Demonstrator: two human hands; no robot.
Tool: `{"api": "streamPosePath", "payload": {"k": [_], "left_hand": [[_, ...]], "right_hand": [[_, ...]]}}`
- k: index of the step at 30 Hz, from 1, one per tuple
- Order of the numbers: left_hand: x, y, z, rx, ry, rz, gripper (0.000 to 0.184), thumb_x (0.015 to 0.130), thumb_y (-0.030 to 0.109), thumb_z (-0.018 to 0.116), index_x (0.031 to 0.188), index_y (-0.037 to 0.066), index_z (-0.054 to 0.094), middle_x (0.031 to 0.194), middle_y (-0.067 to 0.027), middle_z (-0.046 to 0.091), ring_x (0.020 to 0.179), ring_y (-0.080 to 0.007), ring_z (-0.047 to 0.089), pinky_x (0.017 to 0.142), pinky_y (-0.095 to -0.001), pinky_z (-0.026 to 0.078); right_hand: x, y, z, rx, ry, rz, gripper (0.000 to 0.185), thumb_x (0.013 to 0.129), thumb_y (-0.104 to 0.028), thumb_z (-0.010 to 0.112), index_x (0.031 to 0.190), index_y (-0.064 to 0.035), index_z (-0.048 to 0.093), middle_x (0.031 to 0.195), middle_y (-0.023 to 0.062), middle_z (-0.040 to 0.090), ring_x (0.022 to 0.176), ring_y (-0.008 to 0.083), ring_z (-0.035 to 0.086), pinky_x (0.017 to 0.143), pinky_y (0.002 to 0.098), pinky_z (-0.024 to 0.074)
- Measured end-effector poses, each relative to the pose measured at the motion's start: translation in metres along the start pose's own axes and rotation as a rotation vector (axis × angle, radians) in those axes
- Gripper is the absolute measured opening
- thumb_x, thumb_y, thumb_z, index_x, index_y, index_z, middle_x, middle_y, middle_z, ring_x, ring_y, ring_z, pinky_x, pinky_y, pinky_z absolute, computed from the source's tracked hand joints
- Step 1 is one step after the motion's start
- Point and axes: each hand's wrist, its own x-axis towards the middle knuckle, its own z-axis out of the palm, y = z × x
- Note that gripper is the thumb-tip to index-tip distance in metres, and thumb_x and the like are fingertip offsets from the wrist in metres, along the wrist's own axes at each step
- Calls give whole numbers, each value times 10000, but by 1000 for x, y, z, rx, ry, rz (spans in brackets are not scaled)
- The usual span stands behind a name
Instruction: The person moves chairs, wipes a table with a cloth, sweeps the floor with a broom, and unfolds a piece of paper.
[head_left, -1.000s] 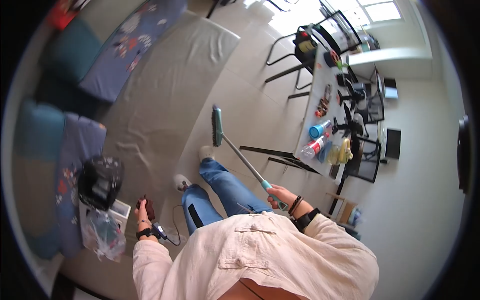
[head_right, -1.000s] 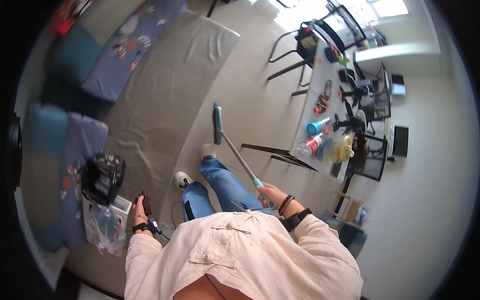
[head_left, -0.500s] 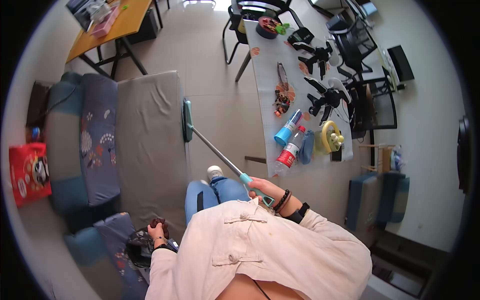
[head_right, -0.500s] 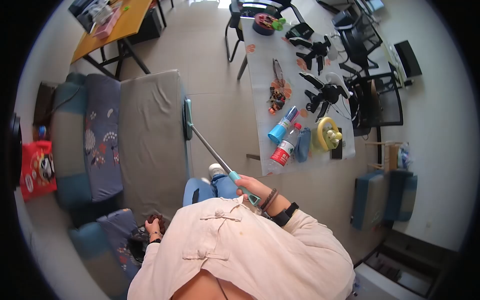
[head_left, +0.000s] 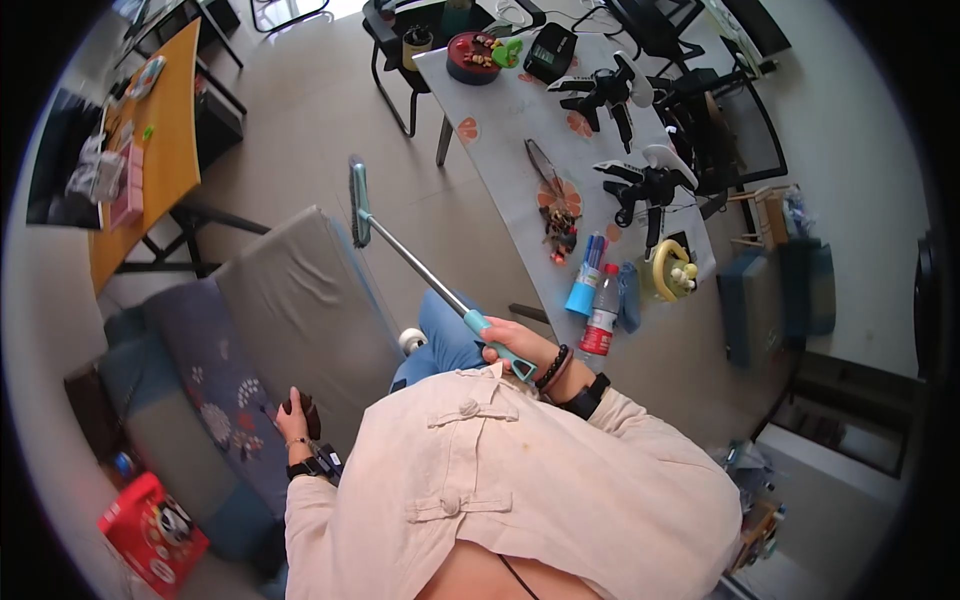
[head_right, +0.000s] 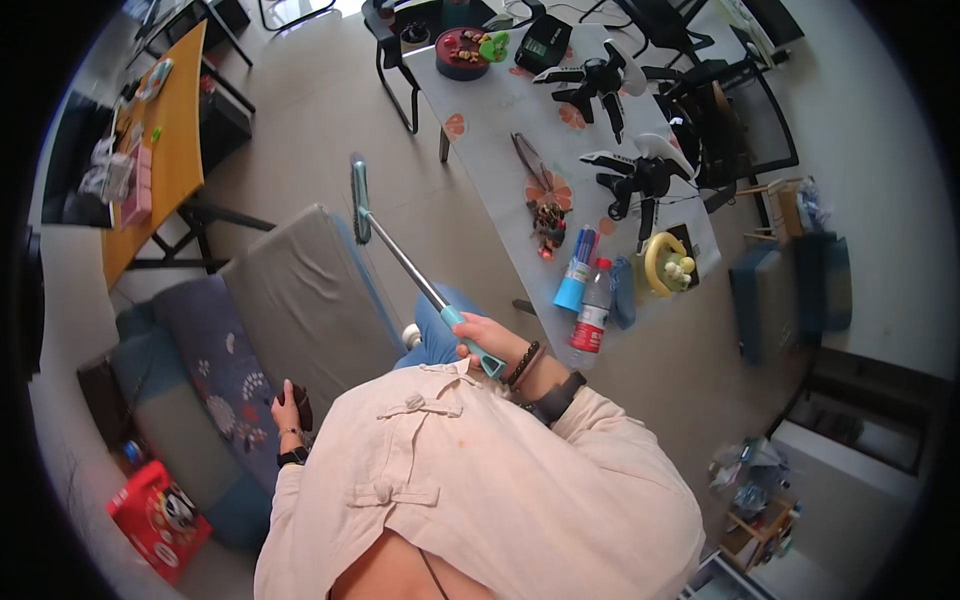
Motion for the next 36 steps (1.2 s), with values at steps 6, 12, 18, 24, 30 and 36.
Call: {"api": "streamPosePath", "payload": {"k": [6,12,18,24,30,36], "left_hand": [[80,140,32,-168,-161,141,337,712,309,609,747,-24,569,708,-103,605,626,-174,551,599,-298,432],[156,242,69,-17,-228,342,243,656,198,616,766,-13,566,683,-100,586,617,-169,530,599,-292,427],[225,354,73,-262,-248,348,132,624,83,573,668,9,473,615,-10,490,566,-88,440,526,-242,388],[363,437,69,-304,-419,355,420,684,-27,530,1097,-3,459,852,-59,569,768,-132,540,692,-236,435],[423,605,79,-252,-955,430,674,712,32,600,1293,151,279,679,-10,522,607,-88,505,573,-226,433],[439,699,150,291,-1127,1099,401,730,104,587,1107,126,452,787,-124,596,697,-237,590,592,-300,446]], "right_hand": [[52,-91,28,-51,4,-47,165,804,-144,439,966,-119,424,601,7,429,374,43,374,310,159,323],[105,-200,40,-114,-10,-81,212,802,-129,425,1010,-94,415,612,14,431,384,49,379,321,169,330],[151,-289,71,-158,-30,-57,332,813,-102,402,1143,-83,372,623,19,442,442,43,415,349,154,346],[233,-395,115,-136,-46,-70,271,804,-100,402,1073,-73,388,580,26,454,375,61,399,339,170,338],[330,-504,195,118,-88,-25,107,792,-102,417,895,-96,391,578,33,460,395,77,432,331,211,371],[380,-561,223,244,-69,-23,78,793,-125,448,783,-51,425,628,41,489,457,97,470,382,186,388]]}}
